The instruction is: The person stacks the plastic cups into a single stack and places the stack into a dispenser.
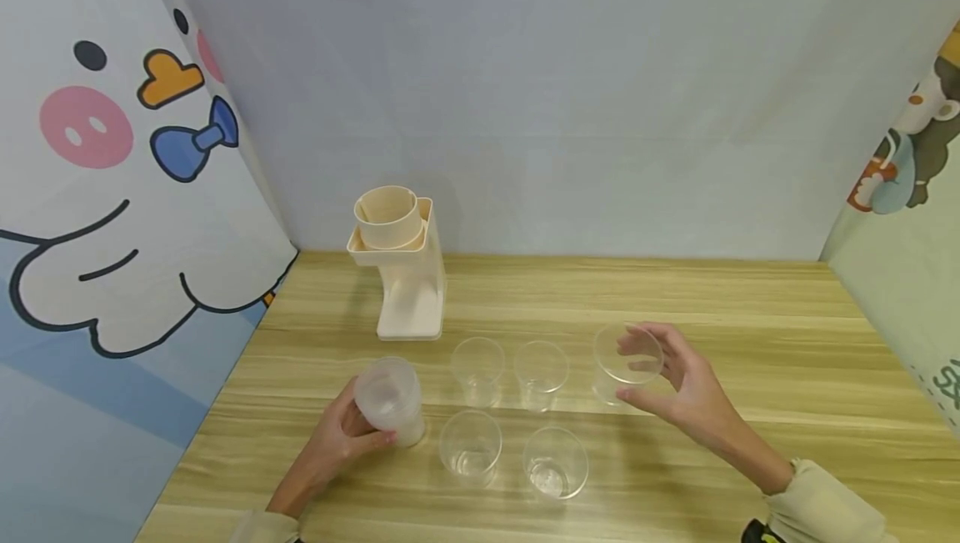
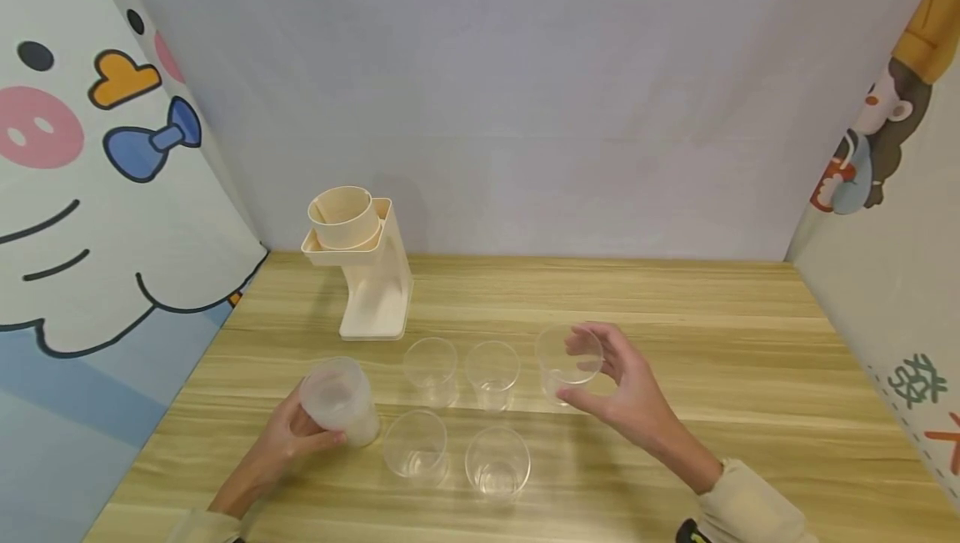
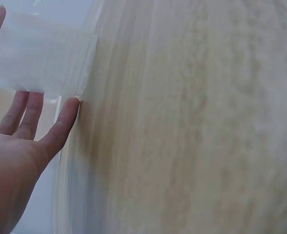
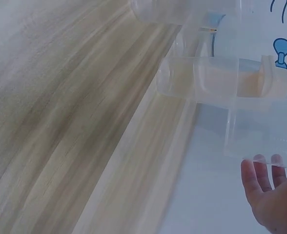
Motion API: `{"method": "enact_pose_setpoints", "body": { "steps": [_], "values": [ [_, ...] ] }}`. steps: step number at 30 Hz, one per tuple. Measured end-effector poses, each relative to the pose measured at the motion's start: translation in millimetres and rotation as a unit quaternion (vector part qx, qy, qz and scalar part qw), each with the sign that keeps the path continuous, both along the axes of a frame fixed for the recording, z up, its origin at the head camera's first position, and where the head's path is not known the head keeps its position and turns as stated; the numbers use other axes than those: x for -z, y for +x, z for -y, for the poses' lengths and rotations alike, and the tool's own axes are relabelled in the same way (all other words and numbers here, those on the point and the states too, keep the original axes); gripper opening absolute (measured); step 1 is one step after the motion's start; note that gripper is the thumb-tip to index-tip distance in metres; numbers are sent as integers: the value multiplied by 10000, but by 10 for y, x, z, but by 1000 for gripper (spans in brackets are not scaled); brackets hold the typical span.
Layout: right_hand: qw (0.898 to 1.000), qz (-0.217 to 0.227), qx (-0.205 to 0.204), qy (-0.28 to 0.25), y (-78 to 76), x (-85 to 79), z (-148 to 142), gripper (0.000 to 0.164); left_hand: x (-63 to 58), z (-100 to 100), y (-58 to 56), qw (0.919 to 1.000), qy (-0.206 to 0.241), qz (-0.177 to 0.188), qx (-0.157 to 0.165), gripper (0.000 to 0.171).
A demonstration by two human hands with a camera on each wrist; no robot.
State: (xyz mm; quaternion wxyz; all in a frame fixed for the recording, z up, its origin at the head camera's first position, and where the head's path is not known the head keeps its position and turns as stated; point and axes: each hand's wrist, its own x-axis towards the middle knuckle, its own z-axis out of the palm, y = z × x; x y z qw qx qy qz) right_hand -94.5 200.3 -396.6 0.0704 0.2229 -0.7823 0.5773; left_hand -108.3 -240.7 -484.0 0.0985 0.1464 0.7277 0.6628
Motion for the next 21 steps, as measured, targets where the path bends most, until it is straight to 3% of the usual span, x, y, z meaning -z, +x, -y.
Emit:
{"method": "enact_pose_setpoints", "body": {
  "steps": [21],
  "values": [
    [9992, -196, -340, -84, 7, -184, 180, 69, 13, -8, 4, 10000, 59, -41, -1, 81]
  ]
}}
